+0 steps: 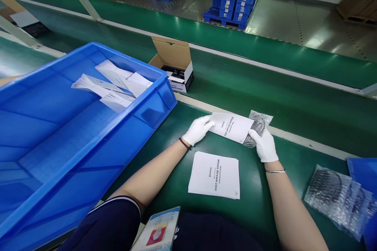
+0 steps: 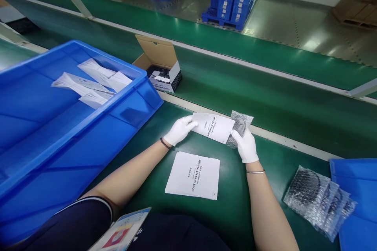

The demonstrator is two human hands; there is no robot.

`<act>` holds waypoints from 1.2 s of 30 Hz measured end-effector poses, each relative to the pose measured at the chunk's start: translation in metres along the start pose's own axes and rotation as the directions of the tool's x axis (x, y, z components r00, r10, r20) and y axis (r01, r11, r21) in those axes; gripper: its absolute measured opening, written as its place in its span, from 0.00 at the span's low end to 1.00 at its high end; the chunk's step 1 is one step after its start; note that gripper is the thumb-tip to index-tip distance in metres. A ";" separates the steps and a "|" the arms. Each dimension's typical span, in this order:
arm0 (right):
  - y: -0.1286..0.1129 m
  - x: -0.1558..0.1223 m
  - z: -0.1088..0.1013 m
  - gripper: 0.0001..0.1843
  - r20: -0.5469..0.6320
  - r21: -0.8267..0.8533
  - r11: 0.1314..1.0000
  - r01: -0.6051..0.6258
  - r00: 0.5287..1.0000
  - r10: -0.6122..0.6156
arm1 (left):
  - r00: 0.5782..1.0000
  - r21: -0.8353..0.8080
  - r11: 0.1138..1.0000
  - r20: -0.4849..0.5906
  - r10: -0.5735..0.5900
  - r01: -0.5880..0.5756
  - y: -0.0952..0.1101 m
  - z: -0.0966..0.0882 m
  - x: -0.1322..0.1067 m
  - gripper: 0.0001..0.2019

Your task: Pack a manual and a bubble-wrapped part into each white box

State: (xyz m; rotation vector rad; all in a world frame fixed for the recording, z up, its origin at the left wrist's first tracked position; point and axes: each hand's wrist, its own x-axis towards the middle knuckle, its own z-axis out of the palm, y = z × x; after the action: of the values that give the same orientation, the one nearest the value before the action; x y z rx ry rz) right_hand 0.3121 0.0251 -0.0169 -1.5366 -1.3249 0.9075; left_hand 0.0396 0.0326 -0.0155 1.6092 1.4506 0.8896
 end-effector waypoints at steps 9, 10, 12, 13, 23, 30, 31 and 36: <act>0.002 0.006 0.006 0.35 -0.084 0.226 0.974 -0.007 0.996 0.026 | 0.998 0.114 0.991 0.010 0.067 -0.068 -0.002 0.000 0.002 0.17; 0.004 0.006 0.006 0.35 -0.089 0.237 0.972 -0.002 0.996 0.023 | 0.997 0.120 0.990 0.015 0.073 -0.074 -0.002 0.000 0.003 0.17; 0.008 0.007 0.006 0.36 -0.098 0.237 0.972 0.011 0.995 0.013 | 0.996 0.130 0.988 0.032 0.082 -0.086 -0.002 0.000 0.003 0.17; 0.010 0.007 0.005 0.37 -0.098 0.228 0.973 0.018 0.995 0.004 | 0.996 0.138 0.987 0.039 0.083 -0.088 -0.002 0.001 0.002 0.17; -0.065 0.020 0.012 0.35 -0.170 0.073 0.978 0.193 0.969 -0.179 | 0.992 0.224 0.968 -0.013 0.122 -0.116 -0.008 0.001 0.002 0.20; -0.187 0.099 0.102 0.26 0.317 -0.325 0.681 0.657 0.754 -0.576 | 0.990 0.096 0.986 -0.005 0.140 -0.139 -0.010 0.000 0.002 0.20; -0.196 0.116 0.122 0.26 0.370 -0.292 0.655 0.696 0.714 -0.594 | 0.991 0.085 0.987 -0.001 0.137 -0.136 -0.010 0.000 0.002 0.20; -0.206 0.173 0.204 0.20 0.567 -0.586 0.518 0.623 0.772 -0.288 | 0.986 -0.004 0.986 -0.015 0.164 -0.164 -0.013 0.000 0.001 0.20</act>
State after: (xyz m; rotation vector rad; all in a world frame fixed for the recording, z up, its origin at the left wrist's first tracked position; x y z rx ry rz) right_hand 0.0809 0.2360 0.1116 -1.4355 -2.5267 0.2868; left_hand 0.0339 0.0341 -0.0266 1.7409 1.3387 0.9988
